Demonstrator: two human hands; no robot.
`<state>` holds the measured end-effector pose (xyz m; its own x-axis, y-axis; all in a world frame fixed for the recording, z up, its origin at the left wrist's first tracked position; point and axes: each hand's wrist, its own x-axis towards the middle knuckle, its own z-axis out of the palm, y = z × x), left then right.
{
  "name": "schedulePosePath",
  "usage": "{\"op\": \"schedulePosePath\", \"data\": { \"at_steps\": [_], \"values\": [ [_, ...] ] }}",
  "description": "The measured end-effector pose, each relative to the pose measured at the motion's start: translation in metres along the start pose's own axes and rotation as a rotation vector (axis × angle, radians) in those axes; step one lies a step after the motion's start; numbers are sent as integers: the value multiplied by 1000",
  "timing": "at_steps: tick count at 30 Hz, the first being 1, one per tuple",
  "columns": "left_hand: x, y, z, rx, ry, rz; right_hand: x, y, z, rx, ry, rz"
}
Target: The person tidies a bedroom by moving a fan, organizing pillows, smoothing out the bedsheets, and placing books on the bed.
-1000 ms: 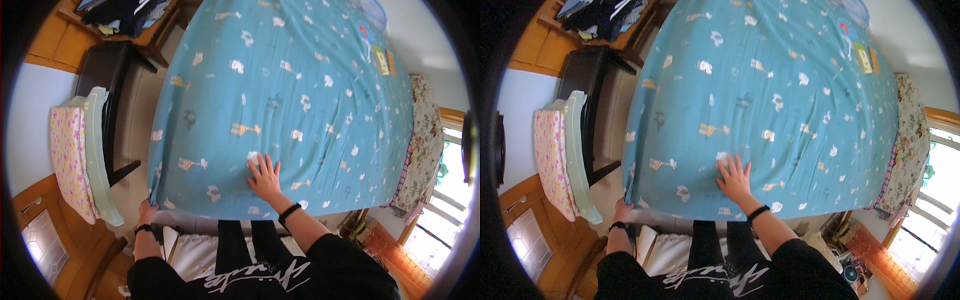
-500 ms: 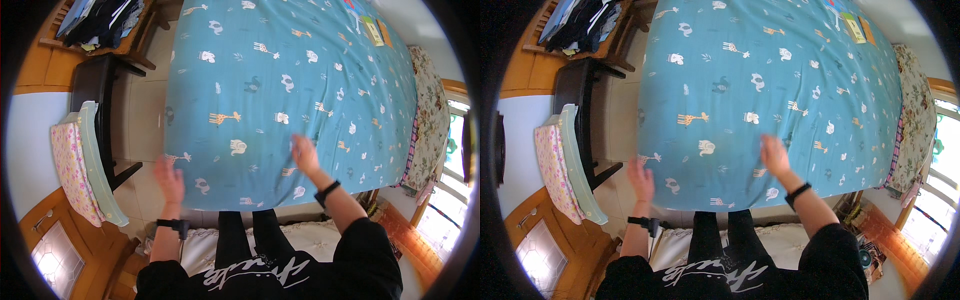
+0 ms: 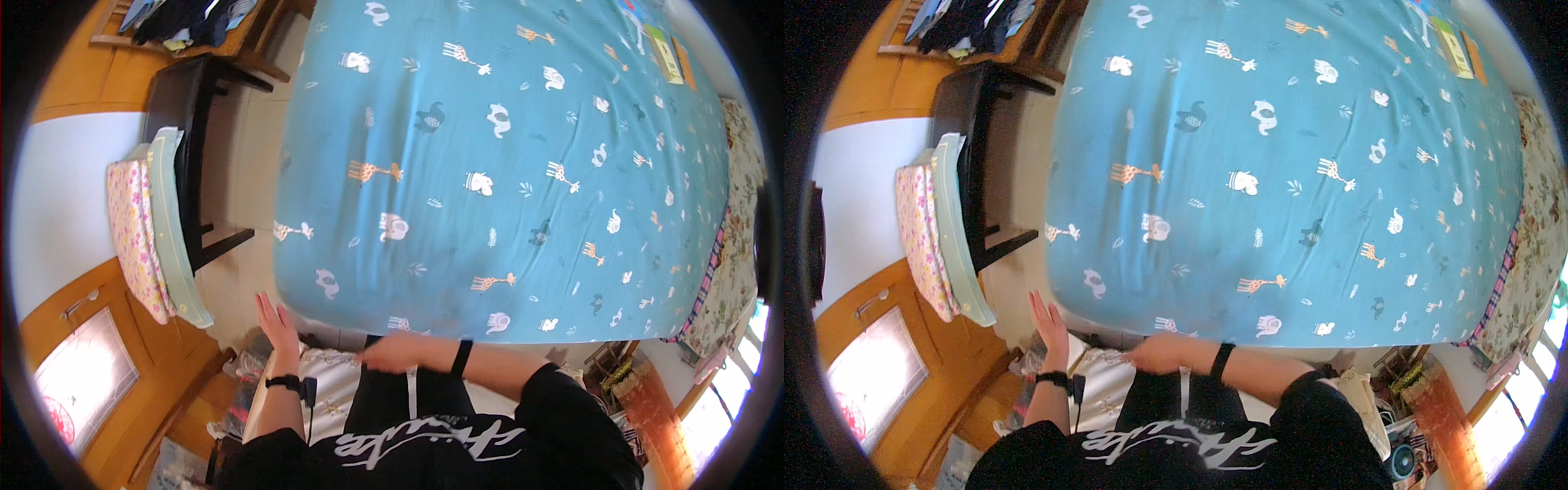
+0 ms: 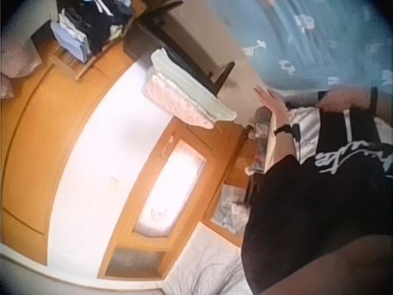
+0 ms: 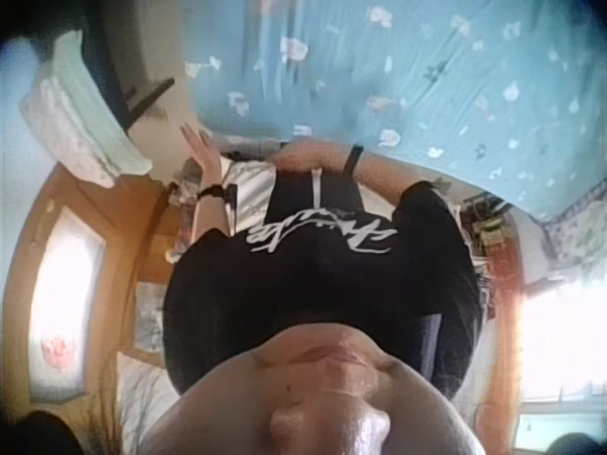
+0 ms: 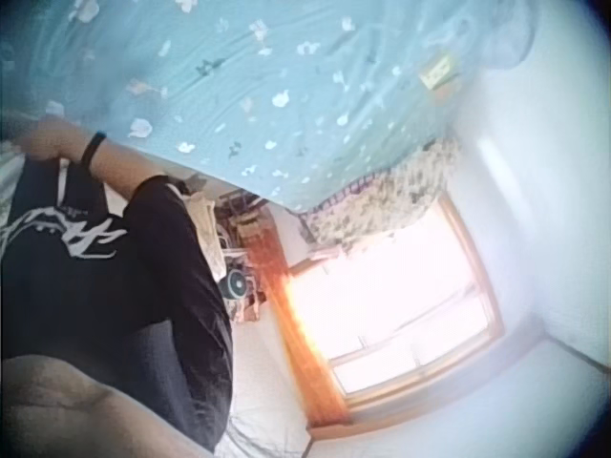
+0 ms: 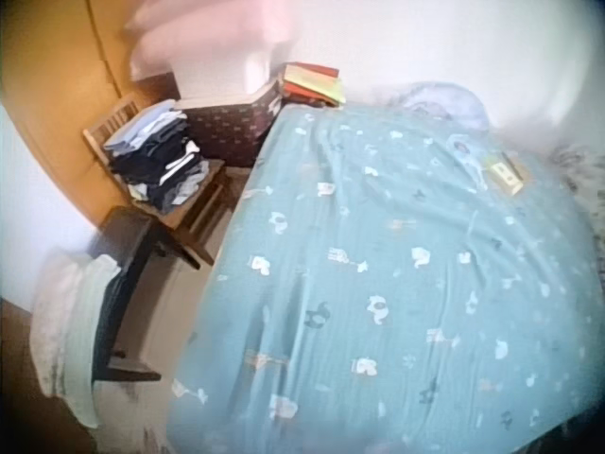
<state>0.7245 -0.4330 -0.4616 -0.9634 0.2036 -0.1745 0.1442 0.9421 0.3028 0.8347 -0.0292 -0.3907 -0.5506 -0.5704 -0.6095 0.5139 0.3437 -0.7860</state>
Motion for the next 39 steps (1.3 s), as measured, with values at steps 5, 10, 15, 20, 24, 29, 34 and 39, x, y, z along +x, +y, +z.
{"op": "schedulePosePath", "data": {
  "at_steps": [5,10,15,20,24,29,34,39],
  "values": [
    [119,137,-36,-163,78,191,-4,32,-58,-332,611,-336],
    [139,213,-26,-405,155,201,-15,111,-319,-829,1772,-76],
    [152,224,-37,-439,194,165,122,-36,-157,-777,843,-151],
    [219,302,-6,-180,-146,548,120,-66,58,-647,291,-588],
    [254,323,29,47,-150,695,109,-38,-34,-851,571,-411],
    [211,250,61,199,-87,524,-24,46,-167,-891,1131,178],
    [68,139,42,327,-183,387,-204,225,29,-495,1300,737],
    [-41,40,22,-6,-390,-29,-340,316,245,137,1293,1463]
  ]
}}
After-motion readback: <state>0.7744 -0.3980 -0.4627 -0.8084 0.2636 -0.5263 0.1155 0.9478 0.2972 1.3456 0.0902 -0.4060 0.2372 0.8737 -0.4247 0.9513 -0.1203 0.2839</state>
